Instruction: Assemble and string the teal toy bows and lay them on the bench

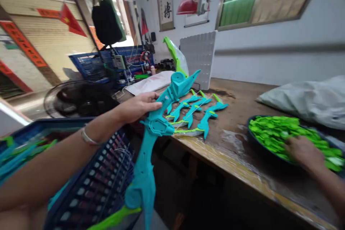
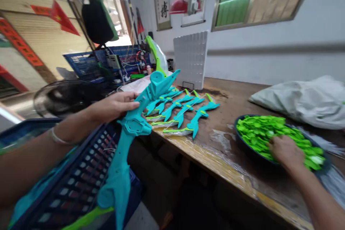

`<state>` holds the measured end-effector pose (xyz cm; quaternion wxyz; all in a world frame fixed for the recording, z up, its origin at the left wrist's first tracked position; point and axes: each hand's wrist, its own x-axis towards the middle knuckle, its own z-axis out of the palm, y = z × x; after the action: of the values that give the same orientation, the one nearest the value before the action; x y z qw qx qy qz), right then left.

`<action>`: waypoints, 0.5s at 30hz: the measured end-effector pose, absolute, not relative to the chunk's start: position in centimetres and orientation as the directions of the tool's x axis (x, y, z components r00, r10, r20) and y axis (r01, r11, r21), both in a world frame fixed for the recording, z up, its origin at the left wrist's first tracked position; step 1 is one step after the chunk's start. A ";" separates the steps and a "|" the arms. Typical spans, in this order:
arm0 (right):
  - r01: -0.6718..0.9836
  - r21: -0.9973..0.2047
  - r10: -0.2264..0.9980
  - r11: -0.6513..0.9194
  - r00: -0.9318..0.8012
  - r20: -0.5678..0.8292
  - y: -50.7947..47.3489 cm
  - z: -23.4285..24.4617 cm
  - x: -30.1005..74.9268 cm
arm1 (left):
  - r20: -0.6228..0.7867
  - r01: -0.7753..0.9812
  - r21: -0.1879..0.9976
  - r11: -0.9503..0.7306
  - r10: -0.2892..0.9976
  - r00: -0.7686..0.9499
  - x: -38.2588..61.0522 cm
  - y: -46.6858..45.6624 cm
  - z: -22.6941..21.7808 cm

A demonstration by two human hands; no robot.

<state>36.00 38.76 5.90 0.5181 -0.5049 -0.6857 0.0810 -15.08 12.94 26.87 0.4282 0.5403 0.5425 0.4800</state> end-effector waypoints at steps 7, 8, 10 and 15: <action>0.696 -0.630 0.806 0.343 0.126 0.578 35.8 7.5 34.1 | 0.160 -0.045 0.985 -0.164 0.984 -0.083 -10.4 13.5 15.7; 0.687 -0.636 0.809 0.352 0.119 0.576 34.7 7.7 33.3 | 0.144 -0.074 0.986 -0.151 0.985 -0.096 -9.7 13.5 14.5; 0.654 -0.647 0.824 0.393 0.062 0.563 31.5 7.7 30.8 | 0.099 -0.133 0.984 -0.115 0.987 -0.123 -8.2 13.3 12.4; 0.373 -0.763 0.849 0.528 -0.242 0.469 18.7 7.1 21.8 | 0.030 -0.165 0.985 -0.057 0.987 -0.158 -5.3 12.6 9.5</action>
<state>21.84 18.66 7.08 0.4587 -0.4106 -0.7440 0.2598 -5.26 12.55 9.46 0.4891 0.4262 0.4821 0.5888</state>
